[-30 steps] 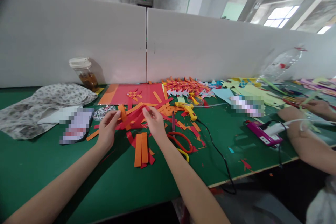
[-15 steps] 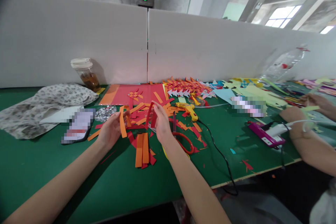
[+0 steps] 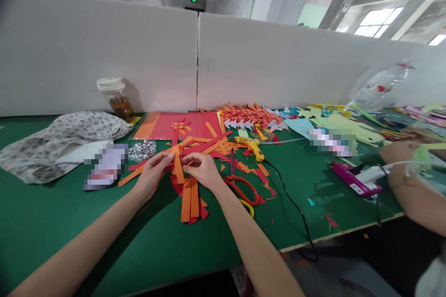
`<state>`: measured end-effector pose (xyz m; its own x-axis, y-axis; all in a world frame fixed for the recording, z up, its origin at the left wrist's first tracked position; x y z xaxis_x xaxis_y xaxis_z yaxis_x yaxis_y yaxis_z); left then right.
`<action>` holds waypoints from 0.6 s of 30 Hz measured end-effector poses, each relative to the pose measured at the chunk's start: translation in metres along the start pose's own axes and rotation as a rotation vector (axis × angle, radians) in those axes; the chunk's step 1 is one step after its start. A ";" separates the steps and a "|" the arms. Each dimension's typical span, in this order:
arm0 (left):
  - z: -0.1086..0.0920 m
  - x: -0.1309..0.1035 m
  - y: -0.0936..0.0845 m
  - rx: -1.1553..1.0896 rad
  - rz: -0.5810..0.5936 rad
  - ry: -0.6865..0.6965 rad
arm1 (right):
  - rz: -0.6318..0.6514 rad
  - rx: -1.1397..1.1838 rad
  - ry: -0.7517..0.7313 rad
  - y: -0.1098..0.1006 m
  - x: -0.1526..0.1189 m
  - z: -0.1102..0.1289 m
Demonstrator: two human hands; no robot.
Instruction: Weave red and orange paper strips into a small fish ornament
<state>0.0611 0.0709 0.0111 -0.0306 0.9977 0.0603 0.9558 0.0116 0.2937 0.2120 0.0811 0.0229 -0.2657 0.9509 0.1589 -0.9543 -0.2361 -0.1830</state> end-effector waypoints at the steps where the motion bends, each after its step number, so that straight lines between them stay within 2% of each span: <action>1: -0.001 -0.001 0.002 0.034 0.015 0.002 | -0.034 0.014 -0.003 -0.002 0.000 0.000; 4: -0.002 -0.003 0.007 0.113 0.063 0.015 | -0.113 0.066 -0.007 -0.005 0.001 0.000; 9: 0.000 -0.002 0.007 0.139 0.062 0.061 | -0.135 0.029 0.000 -0.006 0.002 -0.001; 15: -0.002 -0.003 0.008 0.203 0.093 0.074 | -0.333 -0.072 -0.044 -0.015 0.004 0.004; 18: -0.003 -0.004 0.010 0.239 0.127 0.082 | -0.228 -0.100 -0.073 -0.011 0.003 0.007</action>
<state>0.0704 0.0666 0.0164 0.0800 0.9835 0.1623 0.9950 -0.0885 0.0457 0.2206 0.0851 0.0317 -0.0584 0.9593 0.2764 -0.9733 0.0068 -0.2294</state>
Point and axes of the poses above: each hand's wrist, its own x-axis towards the middle knuckle, its own y-axis out of the palm, z = x × y, the point moved 4 cm from there along x, towards the middle knuckle
